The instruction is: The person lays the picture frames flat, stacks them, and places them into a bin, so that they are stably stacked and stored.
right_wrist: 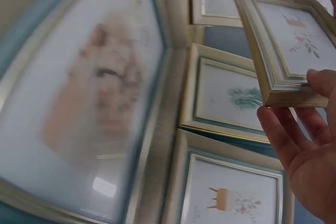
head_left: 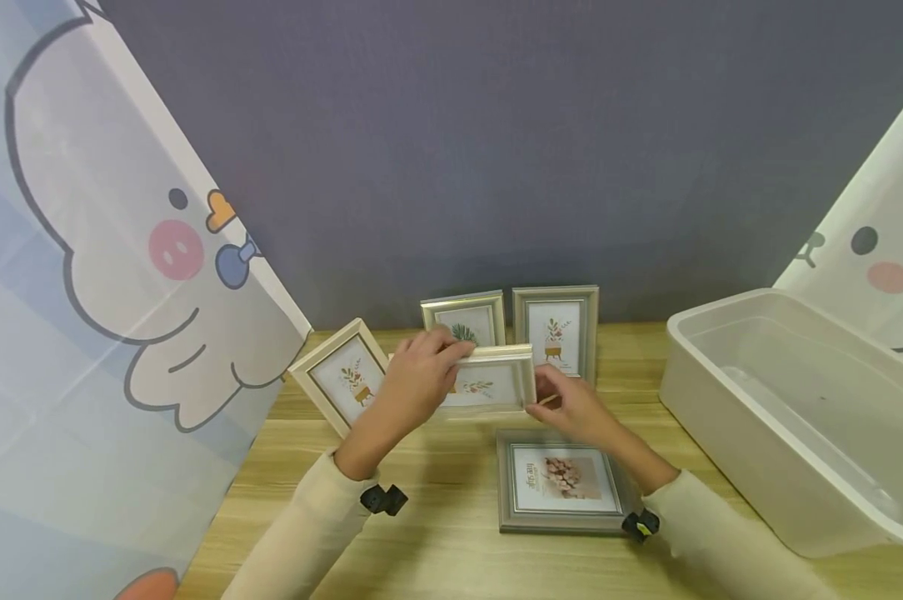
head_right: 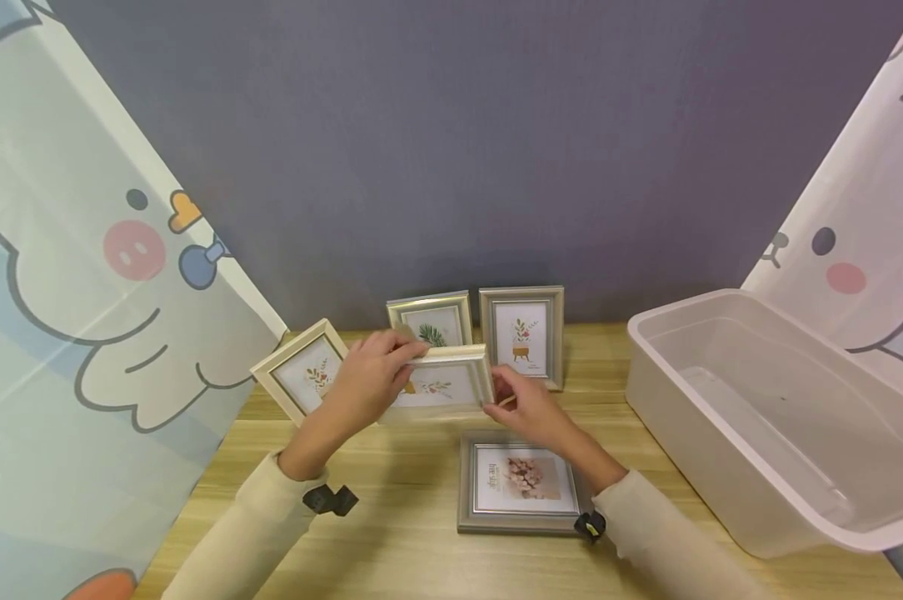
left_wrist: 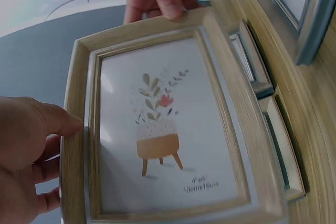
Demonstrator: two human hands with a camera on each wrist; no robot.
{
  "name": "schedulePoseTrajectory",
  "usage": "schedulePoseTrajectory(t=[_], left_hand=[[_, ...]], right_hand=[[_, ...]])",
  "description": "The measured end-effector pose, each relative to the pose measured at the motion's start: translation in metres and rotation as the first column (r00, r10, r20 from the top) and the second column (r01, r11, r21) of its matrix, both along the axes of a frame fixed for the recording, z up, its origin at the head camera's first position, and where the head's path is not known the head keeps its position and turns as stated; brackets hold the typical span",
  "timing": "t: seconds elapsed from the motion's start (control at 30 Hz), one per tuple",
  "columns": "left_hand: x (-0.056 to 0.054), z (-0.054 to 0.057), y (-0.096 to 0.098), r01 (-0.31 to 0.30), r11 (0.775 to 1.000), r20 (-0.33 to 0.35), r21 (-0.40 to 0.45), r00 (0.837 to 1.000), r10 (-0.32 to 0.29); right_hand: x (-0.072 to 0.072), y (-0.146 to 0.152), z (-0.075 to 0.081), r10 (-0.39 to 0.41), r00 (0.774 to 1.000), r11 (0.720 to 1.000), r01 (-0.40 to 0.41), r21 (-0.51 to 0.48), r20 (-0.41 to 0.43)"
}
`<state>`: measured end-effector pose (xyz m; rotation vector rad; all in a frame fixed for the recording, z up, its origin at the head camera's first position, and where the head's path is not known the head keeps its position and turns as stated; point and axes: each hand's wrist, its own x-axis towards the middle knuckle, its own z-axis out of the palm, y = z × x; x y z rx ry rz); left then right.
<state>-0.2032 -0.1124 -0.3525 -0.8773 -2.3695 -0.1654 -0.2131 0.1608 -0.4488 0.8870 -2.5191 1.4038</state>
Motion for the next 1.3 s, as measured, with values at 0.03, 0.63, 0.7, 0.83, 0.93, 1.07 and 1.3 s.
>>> schedulePoseTrajectory(t=[0.03,0.63,0.7,0.83,0.93,1.07,1.3], left_hand=[[0.000,0.000,0.002,0.001,1.000,-0.005,-0.017,1.000,-0.001],[-0.002,-0.004,0.002,0.054,0.996,0.118,0.074,0.991,-0.062],[-0.003,-0.005,-0.001,0.051,0.995,0.128,0.088,0.990,-0.062],[-0.004,-0.005,-0.007,0.020,0.996,0.134,0.081,0.990,-0.031],[-0.005,-0.004,-0.012,0.009,0.997,0.143,0.078,0.989,-0.020],[-0.006,-0.002,-0.019,0.017,0.994,0.199,0.108,0.979,-0.038],[-0.005,0.005,-0.027,0.007,0.980,0.369,0.198,0.926,-0.081]], right_hand=[[0.001,0.000,-0.004,0.004,1.000,1.000,-0.004,-0.008,0.006],[0.010,0.005,-0.022,0.012,0.998,0.995,-0.006,-0.100,0.056],[0.011,0.007,-0.024,0.011,0.998,0.994,-0.004,-0.106,0.068],[0.013,0.013,-0.027,-0.004,0.996,0.993,0.015,-0.116,0.094],[0.014,0.019,-0.028,-0.015,0.994,0.993,0.028,-0.117,0.110],[0.015,0.024,-0.029,-0.025,0.994,0.991,0.039,-0.130,0.109],[0.015,0.030,-0.030,-0.020,0.995,0.985,0.037,-0.170,0.102]])
